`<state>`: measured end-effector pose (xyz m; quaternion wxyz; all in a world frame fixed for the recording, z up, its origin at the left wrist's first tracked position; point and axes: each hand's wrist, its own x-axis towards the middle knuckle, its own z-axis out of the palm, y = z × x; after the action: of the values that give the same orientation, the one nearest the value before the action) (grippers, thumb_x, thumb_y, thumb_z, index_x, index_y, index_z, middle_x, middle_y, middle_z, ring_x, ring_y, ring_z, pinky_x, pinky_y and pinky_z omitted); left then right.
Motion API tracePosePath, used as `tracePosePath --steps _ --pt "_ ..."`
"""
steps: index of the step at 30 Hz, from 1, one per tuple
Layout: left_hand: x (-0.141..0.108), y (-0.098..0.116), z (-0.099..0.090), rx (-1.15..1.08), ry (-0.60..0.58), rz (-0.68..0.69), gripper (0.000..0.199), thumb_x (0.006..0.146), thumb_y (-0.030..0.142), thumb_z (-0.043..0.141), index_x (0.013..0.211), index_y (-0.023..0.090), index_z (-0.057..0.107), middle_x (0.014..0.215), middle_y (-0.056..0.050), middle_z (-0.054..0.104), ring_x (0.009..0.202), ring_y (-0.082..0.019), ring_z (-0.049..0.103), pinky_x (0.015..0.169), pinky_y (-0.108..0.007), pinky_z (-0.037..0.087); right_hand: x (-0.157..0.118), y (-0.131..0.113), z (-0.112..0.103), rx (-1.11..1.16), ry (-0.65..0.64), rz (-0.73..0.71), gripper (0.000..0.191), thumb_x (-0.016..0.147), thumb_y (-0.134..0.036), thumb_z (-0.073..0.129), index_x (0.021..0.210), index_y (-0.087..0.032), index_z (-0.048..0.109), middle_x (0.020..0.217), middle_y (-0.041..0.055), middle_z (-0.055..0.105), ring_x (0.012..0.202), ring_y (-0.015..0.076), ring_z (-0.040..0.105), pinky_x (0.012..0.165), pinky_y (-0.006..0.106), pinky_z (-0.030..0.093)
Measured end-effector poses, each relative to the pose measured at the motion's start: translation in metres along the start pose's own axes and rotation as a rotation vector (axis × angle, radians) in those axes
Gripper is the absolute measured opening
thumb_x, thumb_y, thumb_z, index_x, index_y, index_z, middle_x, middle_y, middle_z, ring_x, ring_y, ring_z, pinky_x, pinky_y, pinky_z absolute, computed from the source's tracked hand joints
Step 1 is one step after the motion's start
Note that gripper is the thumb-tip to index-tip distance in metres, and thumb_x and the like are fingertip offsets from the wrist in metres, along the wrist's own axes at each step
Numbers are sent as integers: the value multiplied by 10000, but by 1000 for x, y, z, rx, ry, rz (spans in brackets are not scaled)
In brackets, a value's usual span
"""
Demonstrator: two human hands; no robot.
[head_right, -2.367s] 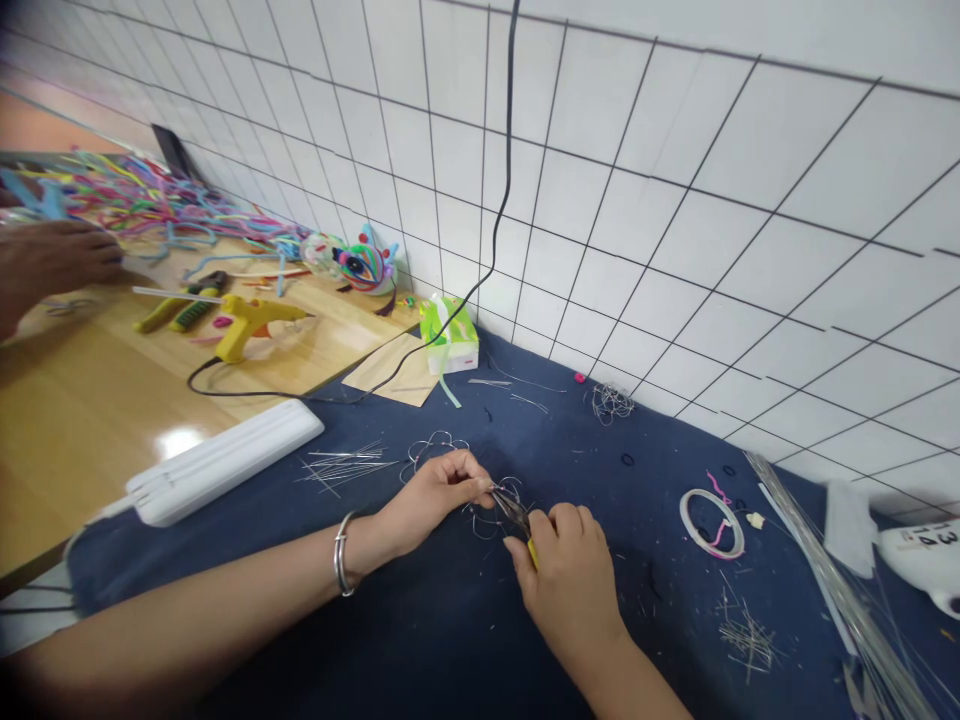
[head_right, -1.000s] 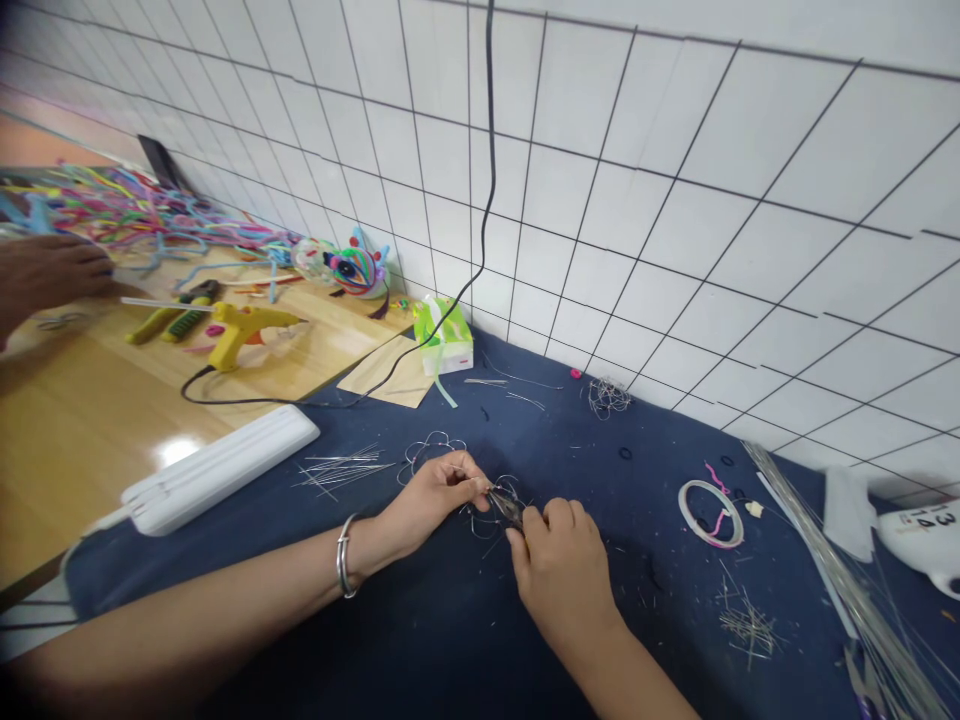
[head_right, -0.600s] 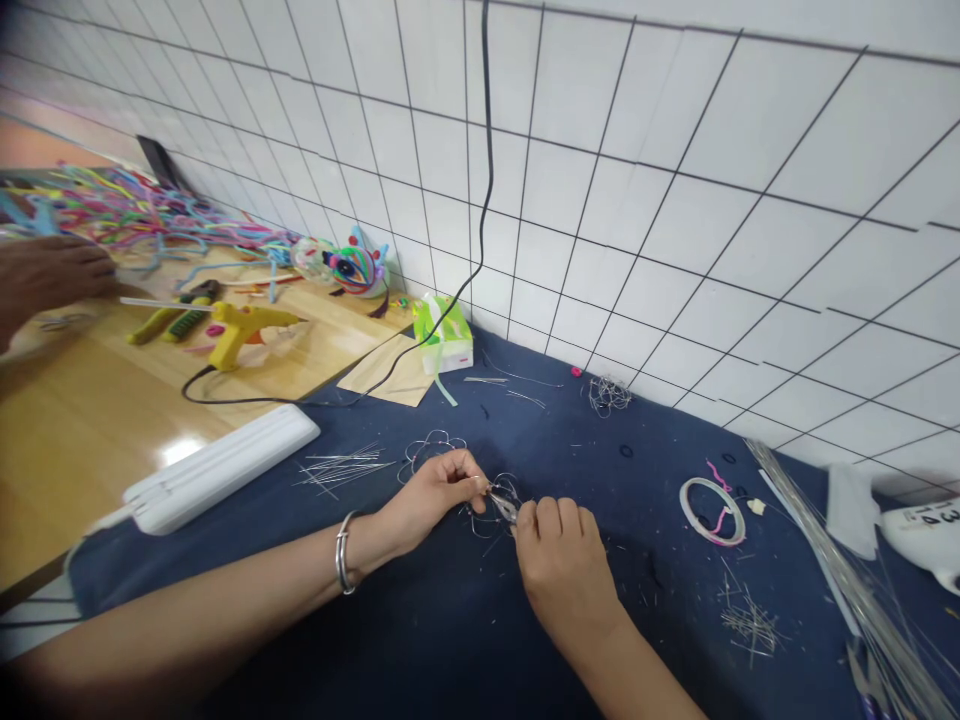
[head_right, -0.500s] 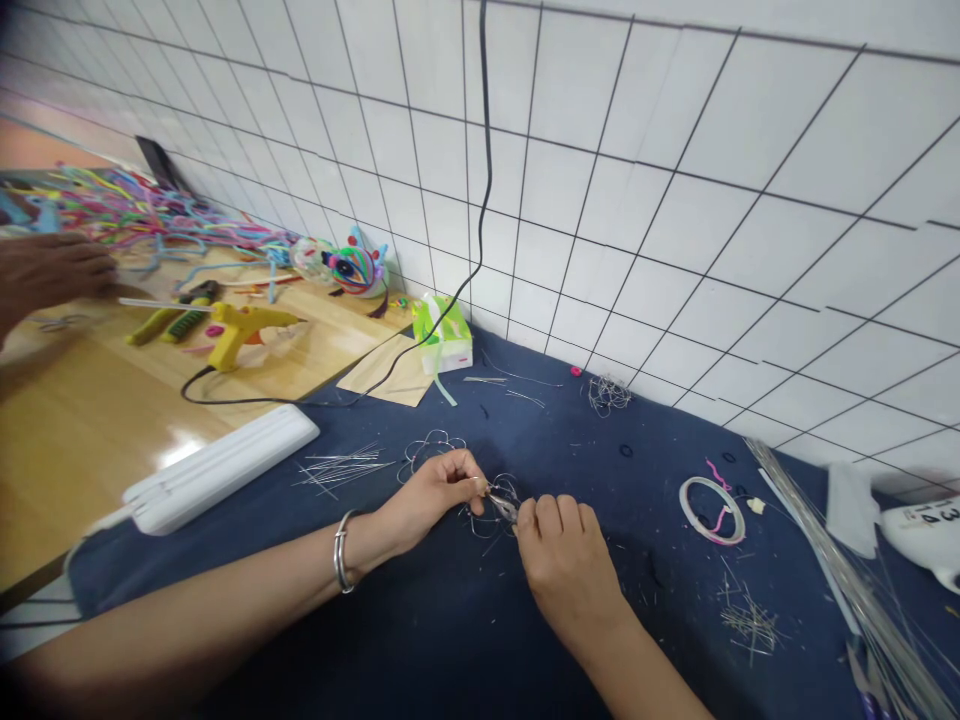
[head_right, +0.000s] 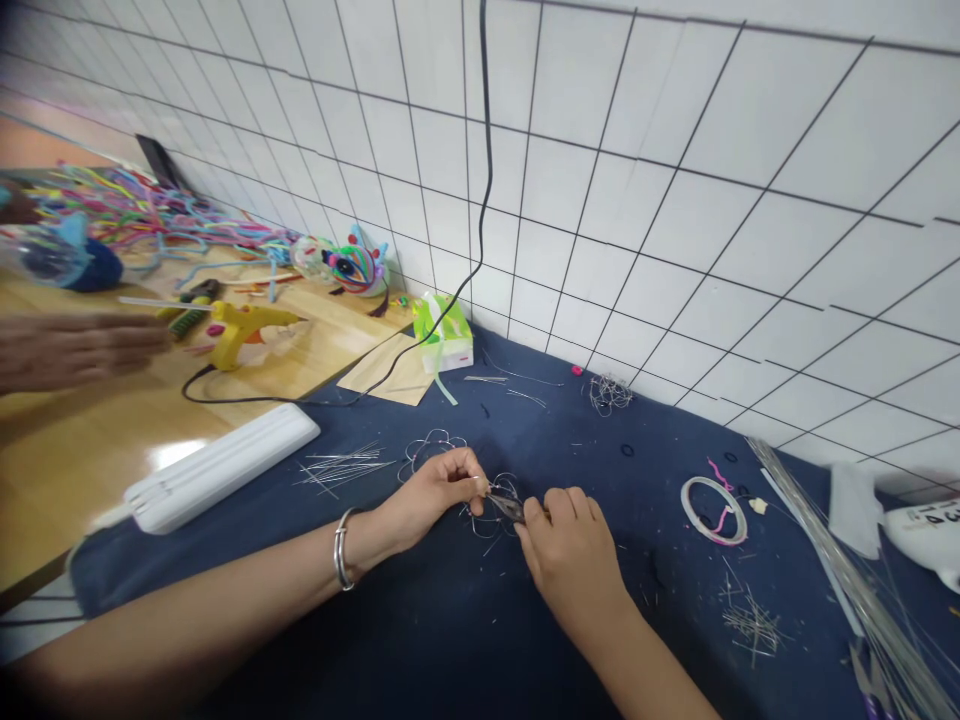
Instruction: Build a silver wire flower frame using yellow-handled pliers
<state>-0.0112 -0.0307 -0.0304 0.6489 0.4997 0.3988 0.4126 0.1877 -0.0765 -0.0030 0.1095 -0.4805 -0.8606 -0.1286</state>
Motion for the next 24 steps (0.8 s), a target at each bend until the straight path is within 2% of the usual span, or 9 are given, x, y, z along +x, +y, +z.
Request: tracePosePath --steps 5,11,17,24 --pt "-1 -2 3 -42 70 23 94 766 201 577 726 146 512 612 0 616 613 -109 565 649 -234 410 0 -8 5 113 -44 137 194 857 -272 453 910 -165 606 788 62 487 734 170 423 688 316 337" --pt "-3 -6 10 -96 174 55 115 781 246 574 749 150 517 677 -15 641 691 -131 606 703 -254 437 3 -17 4 61 4 194 216 856 -290 452 926 -161 609 775 72 489 739 185 415 692 334 334" --pt "-4 -7 13 -116 221 67 120 773 256 582 743 155 526 669 -13 650 692 -135 615 727 -266 440 6 -20 -1 -50 33 175 224 854 -291 453 954 -162 606 776 84 494 745 203 413 663 344 317" --pt "-2 -9 11 -73 202 54 112 754 245 591 740 153 529 637 -15 652 667 -144 615 697 -267 434 3 -15 -3 -185 48 31 241 864 -235 442 1045 -146 575 799 94 518 774 214 437 673 359 321"
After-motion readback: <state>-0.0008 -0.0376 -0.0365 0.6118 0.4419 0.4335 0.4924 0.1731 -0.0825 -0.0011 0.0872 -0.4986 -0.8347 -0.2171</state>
